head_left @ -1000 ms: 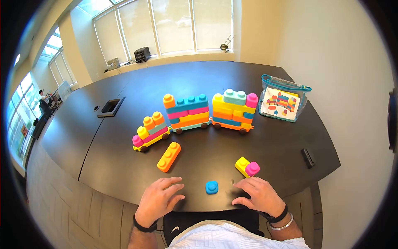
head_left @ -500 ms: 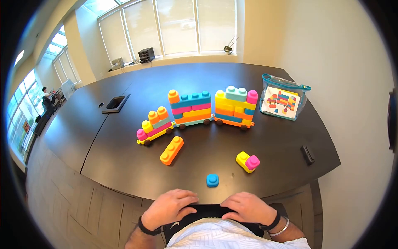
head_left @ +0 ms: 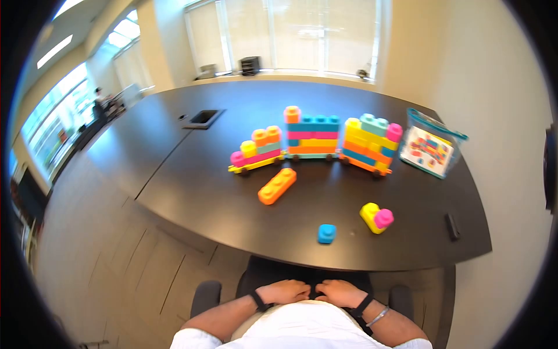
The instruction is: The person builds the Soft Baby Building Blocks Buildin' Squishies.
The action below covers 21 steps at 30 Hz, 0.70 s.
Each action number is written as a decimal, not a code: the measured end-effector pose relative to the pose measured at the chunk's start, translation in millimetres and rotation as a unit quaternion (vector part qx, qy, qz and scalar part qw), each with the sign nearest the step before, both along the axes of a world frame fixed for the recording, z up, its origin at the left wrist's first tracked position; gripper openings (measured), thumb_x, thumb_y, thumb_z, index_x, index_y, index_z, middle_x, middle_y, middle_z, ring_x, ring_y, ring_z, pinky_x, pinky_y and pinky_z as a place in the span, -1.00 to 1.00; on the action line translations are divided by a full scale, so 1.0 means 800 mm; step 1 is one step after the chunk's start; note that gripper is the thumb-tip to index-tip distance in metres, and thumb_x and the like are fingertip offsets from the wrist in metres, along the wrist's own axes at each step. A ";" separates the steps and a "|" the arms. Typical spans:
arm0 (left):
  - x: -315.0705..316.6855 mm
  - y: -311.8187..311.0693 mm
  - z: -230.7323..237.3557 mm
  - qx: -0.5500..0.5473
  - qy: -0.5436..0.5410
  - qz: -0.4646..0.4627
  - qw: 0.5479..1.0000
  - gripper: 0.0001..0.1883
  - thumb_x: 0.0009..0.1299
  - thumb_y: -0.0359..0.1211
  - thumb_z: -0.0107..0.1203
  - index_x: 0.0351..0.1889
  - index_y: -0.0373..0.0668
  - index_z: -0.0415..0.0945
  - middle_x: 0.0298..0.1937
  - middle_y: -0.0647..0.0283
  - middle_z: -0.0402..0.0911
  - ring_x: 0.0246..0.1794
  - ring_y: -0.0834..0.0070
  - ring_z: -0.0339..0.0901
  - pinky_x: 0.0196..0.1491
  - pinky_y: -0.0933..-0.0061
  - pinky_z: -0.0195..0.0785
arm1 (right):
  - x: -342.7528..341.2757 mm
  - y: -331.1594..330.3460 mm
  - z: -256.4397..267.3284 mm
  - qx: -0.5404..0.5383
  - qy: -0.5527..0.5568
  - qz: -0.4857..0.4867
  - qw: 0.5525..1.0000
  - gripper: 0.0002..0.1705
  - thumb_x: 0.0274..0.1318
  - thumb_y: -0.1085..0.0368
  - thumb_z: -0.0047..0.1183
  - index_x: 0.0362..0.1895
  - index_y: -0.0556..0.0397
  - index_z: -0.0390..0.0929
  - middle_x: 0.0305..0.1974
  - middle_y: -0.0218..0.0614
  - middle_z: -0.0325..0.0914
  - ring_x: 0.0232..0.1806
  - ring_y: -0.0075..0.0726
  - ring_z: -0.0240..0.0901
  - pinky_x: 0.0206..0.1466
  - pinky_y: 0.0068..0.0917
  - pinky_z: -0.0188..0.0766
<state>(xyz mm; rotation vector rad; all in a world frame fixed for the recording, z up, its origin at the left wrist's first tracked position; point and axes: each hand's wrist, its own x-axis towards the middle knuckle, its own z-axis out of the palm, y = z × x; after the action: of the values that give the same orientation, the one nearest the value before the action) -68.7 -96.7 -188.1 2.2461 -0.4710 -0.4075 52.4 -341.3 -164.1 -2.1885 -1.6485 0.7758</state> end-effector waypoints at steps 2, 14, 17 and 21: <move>0.013 0.006 -0.004 -0.006 0.027 -0.013 1.000 -0.67 0.75 -0.10 0.18 -0.05 -0.21 0.65 -0.14 -0.06 0.77 -0.06 -0.12 0.75 -0.01 -0.09 0.58 | 0.005 0.001 -0.019 0.011 -0.007 -0.005 1.000 -0.49 0.47 -0.12 0.30 0.18 0.00 0.73 -0.01 0.01 0.74 0.02 0.28 0.76 0.11 0.12 0.69; 0.017 0.005 -0.012 0.018 0.014 0.018 1.000 -0.65 0.70 -0.10 0.24 -0.13 -0.22 0.61 -0.26 0.00 0.76 -0.15 -0.09 0.76 -0.12 -0.09 0.52 | 0.008 0.012 -0.006 -0.021 -0.008 -0.022 1.000 -0.50 0.38 -0.11 0.41 0.15 -0.04 0.74 -0.02 -0.03 0.75 0.00 0.20 0.76 0.09 0.06 0.70; 0.020 0.004 -0.013 0.028 0.037 0.008 0.999 -0.68 0.72 -0.10 0.22 -0.09 -0.18 0.59 -0.23 -0.01 0.76 -0.16 -0.13 0.73 -0.13 -0.12 0.50 | 0.010 0.012 -0.009 -0.023 -0.018 -0.018 0.999 -0.51 0.38 -0.11 0.41 0.14 -0.05 0.73 -0.02 -0.04 0.76 -0.01 0.20 0.76 0.08 0.05 0.70; 0.020 0.002 -0.013 0.027 0.039 0.015 0.999 -0.68 0.71 -0.11 0.24 -0.11 -0.19 0.59 -0.28 -0.02 0.75 -0.20 -0.12 0.73 -0.15 -0.12 0.48 | 0.009 0.014 -0.001 -0.053 -0.004 -0.025 0.998 -0.48 0.36 -0.14 0.41 0.15 -0.05 0.72 0.03 -0.03 0.74 0.10 0.23 0.73 0.16 0.07 0.67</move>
<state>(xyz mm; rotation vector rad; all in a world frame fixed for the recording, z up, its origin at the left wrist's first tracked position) -52.4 -95.2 -198.3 2.2772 -0.3889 -0.4949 59.9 -329.8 -164.7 -2.2975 -1.5840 0.8601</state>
